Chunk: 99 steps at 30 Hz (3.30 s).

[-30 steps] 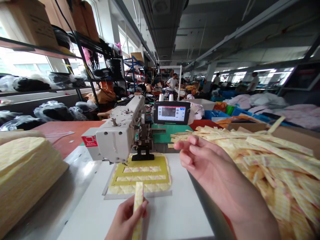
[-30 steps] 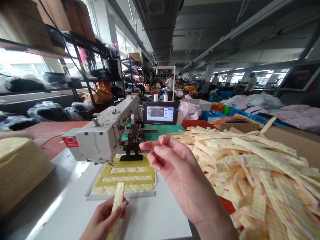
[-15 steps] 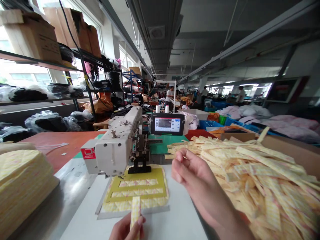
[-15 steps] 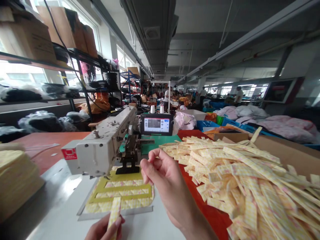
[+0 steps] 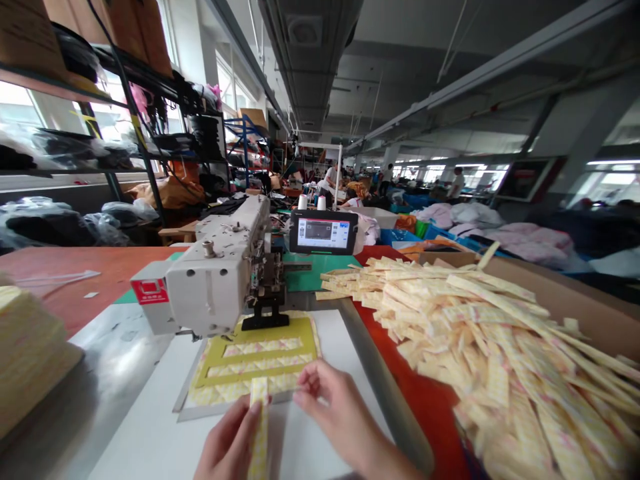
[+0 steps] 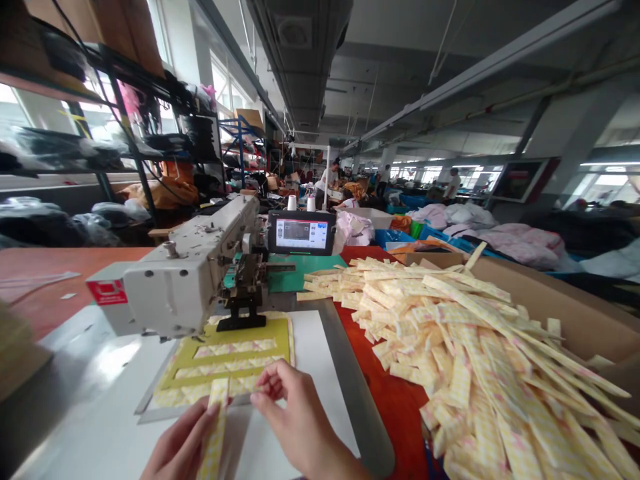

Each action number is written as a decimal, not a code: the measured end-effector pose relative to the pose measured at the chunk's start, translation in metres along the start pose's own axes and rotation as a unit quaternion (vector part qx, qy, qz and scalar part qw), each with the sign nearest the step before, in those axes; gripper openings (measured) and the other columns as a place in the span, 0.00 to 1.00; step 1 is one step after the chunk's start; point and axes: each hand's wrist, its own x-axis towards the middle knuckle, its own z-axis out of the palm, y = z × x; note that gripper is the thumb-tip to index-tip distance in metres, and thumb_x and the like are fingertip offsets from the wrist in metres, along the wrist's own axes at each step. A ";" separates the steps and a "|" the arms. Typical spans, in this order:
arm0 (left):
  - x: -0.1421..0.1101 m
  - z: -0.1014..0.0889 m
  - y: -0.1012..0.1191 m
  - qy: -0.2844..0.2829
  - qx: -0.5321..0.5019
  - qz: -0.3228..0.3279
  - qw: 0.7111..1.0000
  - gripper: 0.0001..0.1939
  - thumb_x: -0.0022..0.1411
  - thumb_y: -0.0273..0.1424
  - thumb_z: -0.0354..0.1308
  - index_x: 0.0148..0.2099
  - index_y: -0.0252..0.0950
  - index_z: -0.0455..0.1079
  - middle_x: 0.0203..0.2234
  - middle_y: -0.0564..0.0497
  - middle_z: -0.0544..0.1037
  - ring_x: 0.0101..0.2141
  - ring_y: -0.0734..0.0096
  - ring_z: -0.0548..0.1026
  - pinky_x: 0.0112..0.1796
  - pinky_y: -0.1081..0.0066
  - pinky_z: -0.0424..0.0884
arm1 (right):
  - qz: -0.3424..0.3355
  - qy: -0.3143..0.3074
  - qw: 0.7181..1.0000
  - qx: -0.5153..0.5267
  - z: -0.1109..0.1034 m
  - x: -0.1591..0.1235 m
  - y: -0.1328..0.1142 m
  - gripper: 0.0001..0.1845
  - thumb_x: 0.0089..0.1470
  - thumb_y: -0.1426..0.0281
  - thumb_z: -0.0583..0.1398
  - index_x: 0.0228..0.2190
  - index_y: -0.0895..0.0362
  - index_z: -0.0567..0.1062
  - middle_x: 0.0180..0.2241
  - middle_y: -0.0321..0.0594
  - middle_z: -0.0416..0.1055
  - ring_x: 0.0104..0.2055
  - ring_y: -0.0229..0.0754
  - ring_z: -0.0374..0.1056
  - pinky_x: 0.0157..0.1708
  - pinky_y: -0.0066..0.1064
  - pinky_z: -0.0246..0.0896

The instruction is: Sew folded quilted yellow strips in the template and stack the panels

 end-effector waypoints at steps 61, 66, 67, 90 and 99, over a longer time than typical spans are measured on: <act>-0.034 0.027 0.023 -0.023 -0.139 -0.052 0.989 0.12 0.67 0.37 0.64 0.47 0.34 0.74 0.33 0.49 0.81 0.36 0.72 0.78 0.39 0.76 0.73 | 0.102 -0.030 0.992 0.071 0.014 -0.032 0.012 0.09 0.58 0.63 0.68 0.35 0.55 0.80 0.36 0.40 0.78 0.39 0.43 0.75 0.42 0.30 0.71; -0.030 0.024 0.022 -0.026 -0.113 -0.047 0.992 0.11 0.66 0.37 0.65 0.42 0.34 0.75 0.34 0.49 0.81 0.37 0.72 0.77 0.40 0.76 0.72 | 0.105 -0.028 0.990 0.088 0.015 -0.032 0.021 0.09 0.58 0.63 0.68 0.38 0.54 0.81 0.37 0.39 0.79 0.41 0.42 0.76 0.43 0.28 0.72; -0.029 0.023 0.022 -0.028 -0.114 -0.044 0.992 0.10 0.66 0.36 0.65 0.43 0.34 0.75 0.34 0.50 0.81 0.36 0.72 0.77 0.40 0.76 0.72 | 0.107 -0.024 0.989 0.100 0.015 -0.032 0.023 0.08 0.58 0.63 0.68 0.39 0.53 0.81 0.38 0.39 0.79 0.41 0.41 0.76 0.44 0.27 0.72; -0.032 0.024 0.019 -0.038 -0.085 -0.012 0.996 0.09 0.65 0.35 0.66 0.38 0.33 0.75 0.32 0.50 0.79 0.34 0.73 0.76 0.37 0.76 0.73 | 0.085 -0.015 0.991 0.100 0.014 -0.031 0.023 0.10 0.64 0.62 0.61 0.33 0.54 0.76 0.34 0.36 0.74 0.38 0.37 0.72 0.40 0.23 0.69; -0.033 0.026 0.017 -0.021 -0.092 0.015 0.995 0.07 0.67 0.32 0.65 0.39 0.35 0.70 0.31 0.53 0.75 0.33 0.76 0.74 0.36 0.78 0.72 | 0.168 -0.042 0.979 0.104 0.016 -0.030 0.026 0.17 0.58 0.55 0.67 0.34 0.56 0.78 0.33 0.38 0.77 0.36 0.39 0.73 0.36 0.25 0.69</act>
